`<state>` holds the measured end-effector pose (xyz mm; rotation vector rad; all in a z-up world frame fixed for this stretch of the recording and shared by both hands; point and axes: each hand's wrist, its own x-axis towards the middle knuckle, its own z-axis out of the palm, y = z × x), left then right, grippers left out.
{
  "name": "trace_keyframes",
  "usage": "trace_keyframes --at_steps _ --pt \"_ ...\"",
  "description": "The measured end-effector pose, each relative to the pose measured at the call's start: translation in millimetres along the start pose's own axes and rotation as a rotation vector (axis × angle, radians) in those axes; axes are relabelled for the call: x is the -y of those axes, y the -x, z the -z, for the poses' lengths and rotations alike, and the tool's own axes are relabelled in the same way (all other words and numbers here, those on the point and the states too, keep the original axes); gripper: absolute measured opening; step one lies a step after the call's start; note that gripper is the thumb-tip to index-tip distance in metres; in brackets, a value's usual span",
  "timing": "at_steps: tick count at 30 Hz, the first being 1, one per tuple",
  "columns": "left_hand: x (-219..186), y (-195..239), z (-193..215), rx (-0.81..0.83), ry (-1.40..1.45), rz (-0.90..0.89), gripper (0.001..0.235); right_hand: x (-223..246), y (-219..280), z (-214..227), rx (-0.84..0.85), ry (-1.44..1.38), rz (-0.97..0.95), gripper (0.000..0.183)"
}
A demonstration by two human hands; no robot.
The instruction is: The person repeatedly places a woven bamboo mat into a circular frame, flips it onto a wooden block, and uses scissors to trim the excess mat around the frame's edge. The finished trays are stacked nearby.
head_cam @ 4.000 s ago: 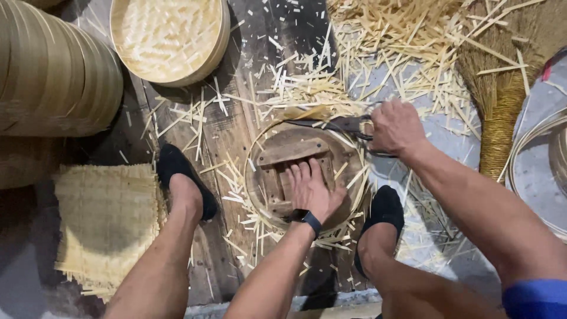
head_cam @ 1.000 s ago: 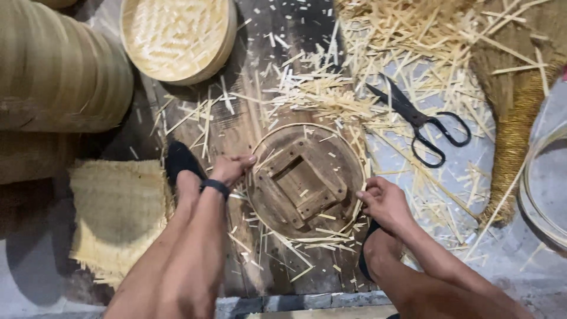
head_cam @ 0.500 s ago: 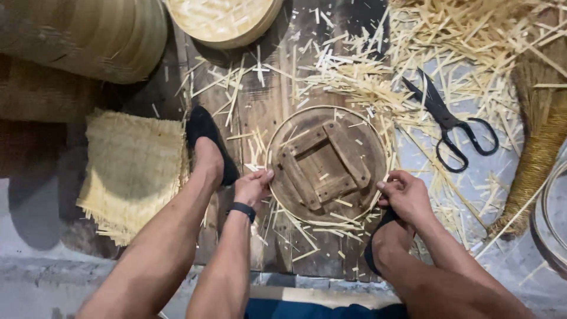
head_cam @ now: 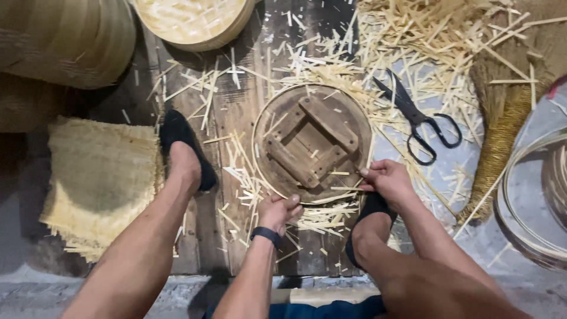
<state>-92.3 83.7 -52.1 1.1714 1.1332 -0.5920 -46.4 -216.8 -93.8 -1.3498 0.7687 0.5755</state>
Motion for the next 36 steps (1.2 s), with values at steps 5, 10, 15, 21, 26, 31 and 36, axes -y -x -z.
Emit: trace_keyframes --at_steps 5,10,15,21,26,31,36 --pt "36.4 -27.8 4.3 -0.133 0.137 -0.122 0.030 -24.8 -11.4 2.6 -0.040 0.064 0.035 0.016" --pt "-5.8 1.4 -11.7 -0.168 0.047 -0.151 0.028 13.3 10.8 -3.4 -0.001 -0.017 0.054 0.022" --pt "-42.5 9.6 4.8 -0.004 0.146 -0.081 0.031 106.2 66.4 -44.8 -0.088 0.635 0.727 0.046" --pt "-127.6 142.7 -46.0 -0.344 -0.629 -0.991 0.041 174.0 92.7 -101.5 0.455 0.256 0.501 0.062" --pt "-120.1 148.1 -69.9 -0.100 -0.558 -1.435 0.055 157.7 90.0 -83.9 0.632 -0.610 0.428 0.048" --pt "-126.1 119.7 -69.7 -0.012 -0.533 -1.378 0.065 109.9 78.0 -19.2 0.116 -0.772 0.278 0.058" --pt "-204.9 83.2 -9.9 -0.621 -0.609 -1.175 0.059 77.8 58.2 -23.7 0.132 -0.699 0.229 0.057"
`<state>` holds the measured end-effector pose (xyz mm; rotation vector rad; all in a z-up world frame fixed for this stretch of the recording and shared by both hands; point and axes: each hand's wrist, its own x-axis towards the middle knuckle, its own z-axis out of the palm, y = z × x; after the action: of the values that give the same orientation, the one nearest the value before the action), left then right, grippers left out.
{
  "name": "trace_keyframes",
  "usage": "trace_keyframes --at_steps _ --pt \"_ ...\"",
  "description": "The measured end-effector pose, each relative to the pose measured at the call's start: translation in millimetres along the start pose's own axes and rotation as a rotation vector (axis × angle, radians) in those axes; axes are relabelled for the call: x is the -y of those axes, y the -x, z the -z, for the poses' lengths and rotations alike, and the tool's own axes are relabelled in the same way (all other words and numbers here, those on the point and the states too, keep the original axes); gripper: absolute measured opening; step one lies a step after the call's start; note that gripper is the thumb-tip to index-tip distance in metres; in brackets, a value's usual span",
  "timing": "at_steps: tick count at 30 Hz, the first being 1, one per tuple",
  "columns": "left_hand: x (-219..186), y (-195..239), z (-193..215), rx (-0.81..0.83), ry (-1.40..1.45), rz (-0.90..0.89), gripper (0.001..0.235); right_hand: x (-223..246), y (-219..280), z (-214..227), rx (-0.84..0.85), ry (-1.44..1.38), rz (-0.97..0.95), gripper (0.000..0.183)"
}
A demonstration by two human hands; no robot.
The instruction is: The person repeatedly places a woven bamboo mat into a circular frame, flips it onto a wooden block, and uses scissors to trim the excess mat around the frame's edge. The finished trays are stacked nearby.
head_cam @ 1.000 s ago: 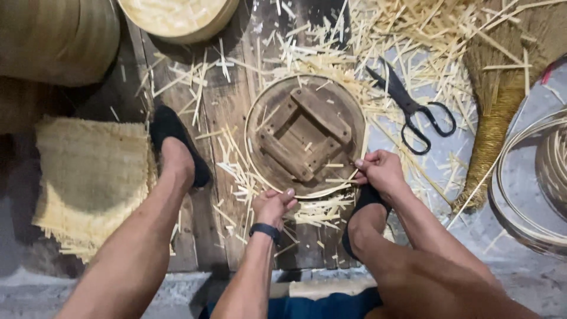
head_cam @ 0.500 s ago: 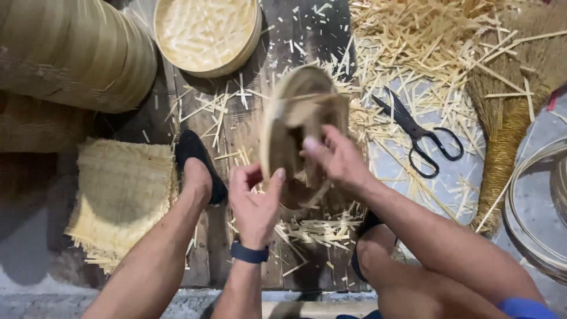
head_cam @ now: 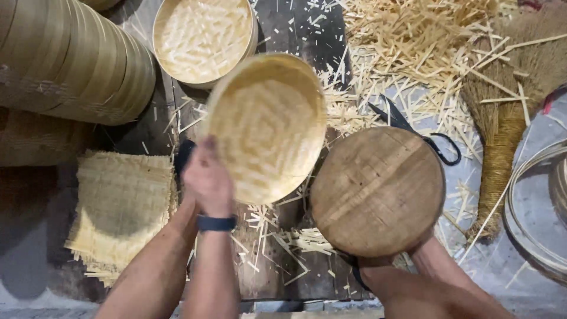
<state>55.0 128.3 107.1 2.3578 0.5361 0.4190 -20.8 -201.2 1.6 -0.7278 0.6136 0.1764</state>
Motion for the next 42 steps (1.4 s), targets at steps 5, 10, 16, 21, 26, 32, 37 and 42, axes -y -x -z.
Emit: trace_keyframes --at_steps 5,10,16,21,26,32,37,42 --pt "-20.2 -58.9 26.7 0.148 0.179 0.294 0.078 -23.2 11.8 -5.8 -0.050 0.022 -0.146 0.058" --pt "53.6 -70.1 -17.6 0.385 0.171 0.370 0.076 -47.1 8.7 32.6 0.006 -0.012 -0.295 0.066" --pt "91.9 -37.4 -86.4 0.517 0.215 0.283 0.076 -65.3 27.3 87.2 -0.053 0.716 0.012 0.061" --pt "-41.1 76.5 -108.3 0.639 -0.046 -0.027 0.057 -74.6 36.0 73.8 -0.191 1.292 0.366 0.038" --pt "-56.3 169.0 -142.9 0.661 -0.191 -0.541 0.060 -78.7 24.5 78.8 -0.204 1.419 0.471 0.030" --pt "13.4 162.9 -104.5 0.734 -0.293 -0.714 0.046 -75.2 28.4 77.6 -0.230 1.349 0.432 0.032" --pt "63.3 42.6 -87.2 0.578 -0.136 -1.089 0.036 -71.1 32.1 68.5 -0.240 1.390 0.414 0.033" --pt "63.4 -117.0 -101.3 0.369 -0.429 -0.944 0.028 -75.2 28.7 76.8 -0.233 1.452 0.446 0.032"
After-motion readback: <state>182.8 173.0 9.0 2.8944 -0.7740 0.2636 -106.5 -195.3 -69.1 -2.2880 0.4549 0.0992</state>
